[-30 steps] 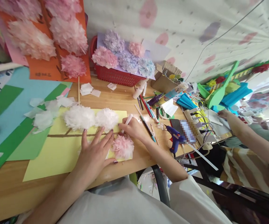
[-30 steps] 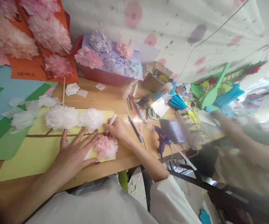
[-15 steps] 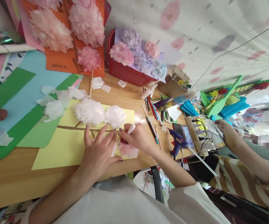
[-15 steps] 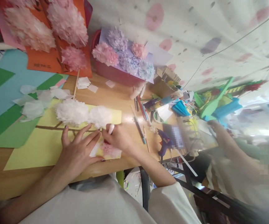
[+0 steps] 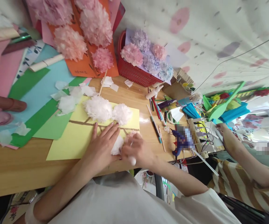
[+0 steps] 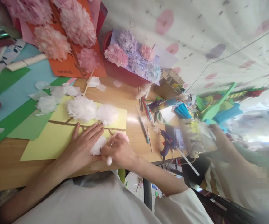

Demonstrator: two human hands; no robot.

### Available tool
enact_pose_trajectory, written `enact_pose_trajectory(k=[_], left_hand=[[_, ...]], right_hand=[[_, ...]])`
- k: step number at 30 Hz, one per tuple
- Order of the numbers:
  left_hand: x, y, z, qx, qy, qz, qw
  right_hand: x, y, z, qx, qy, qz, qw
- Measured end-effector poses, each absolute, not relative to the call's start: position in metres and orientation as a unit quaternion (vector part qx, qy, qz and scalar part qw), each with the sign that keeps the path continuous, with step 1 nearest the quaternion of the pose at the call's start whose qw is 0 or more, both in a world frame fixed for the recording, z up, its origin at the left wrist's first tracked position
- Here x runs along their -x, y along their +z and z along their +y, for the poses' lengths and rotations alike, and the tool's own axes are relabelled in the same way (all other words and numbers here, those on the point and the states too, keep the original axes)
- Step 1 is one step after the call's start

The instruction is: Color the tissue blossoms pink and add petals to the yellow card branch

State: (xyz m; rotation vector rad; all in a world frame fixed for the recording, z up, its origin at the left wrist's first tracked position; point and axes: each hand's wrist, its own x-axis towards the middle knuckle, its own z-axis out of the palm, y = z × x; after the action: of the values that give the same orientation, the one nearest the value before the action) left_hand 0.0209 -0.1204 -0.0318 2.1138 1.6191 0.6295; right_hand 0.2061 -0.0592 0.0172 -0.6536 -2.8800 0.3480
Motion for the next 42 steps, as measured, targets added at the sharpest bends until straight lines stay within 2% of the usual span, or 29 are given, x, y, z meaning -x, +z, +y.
enact_pose_trajectory(k=[1, 3, 7, 9, 12, 15, 23, 28, 36, 42], left_hand=[[-0.021, -0.032, -0.12, -0.757, 0.226, 0.579, 0.201], [-0.02, -0.032, -0.12, -0.759, 0.224, 0.579, 0.197], [-0.019, -0.03, -0.119, -0.763, 0.211, 0.582, 0.187], [-0.02, -0.027, -0.119, -0.764, 0.206, 0.585, 0.18], [-0.022, -0.025, -0.118, -0.767, 0.197, 0.589, 0.163], [-0.024, -0.023, -0.118, -0.772, 0.184, 0.59, 0.148], [-0.024, -0.021, -0.118, -0.784, 0.163, 0.586, 0.123], [-0.027, -0.02, -0.118, -0.787, 0.162, 0.588, 0.093], [-0.028, -0.02, -0.118, -0.79, 0.168, 0.584, 0.083], [-0.025, -0.026, -0.119, -0.794, 0.215, 0.564, 0.076]], right_hand=[[-0.211, 0.017, -0.063, 0.184, 0.109, -0.973, 0.088], [-0.222, 0.017, -0.068, 0.222, 0.075, -0.962, 0.141], [-0.232, 0.006, -0.078, 0.489, -0.008, -0.805, 0.336], [-0.23, -0.007, -0.088, 0.562, 0.006, -0.731, 0.387], [-0.224, -0.023, -0.102, 0.57, 0.112, -0.733, 0.355], [-0.223, -0.028, -0.107, 0.658, 0.133, -0.642, 0.37], [-0.228, -0.021, -0.103, 0.671, 0.168, -0.592, 0.412], [-0.232, -0.018, -0.099, 0.699, 0.241, -0.542, 0.399], [-0.233, -0.012, -0.094, 0.664, 0.398, -0.492, 0.397], [-0.234, -0.009, -0.086, 0.679, 0.38, -0.486, 0.399]])
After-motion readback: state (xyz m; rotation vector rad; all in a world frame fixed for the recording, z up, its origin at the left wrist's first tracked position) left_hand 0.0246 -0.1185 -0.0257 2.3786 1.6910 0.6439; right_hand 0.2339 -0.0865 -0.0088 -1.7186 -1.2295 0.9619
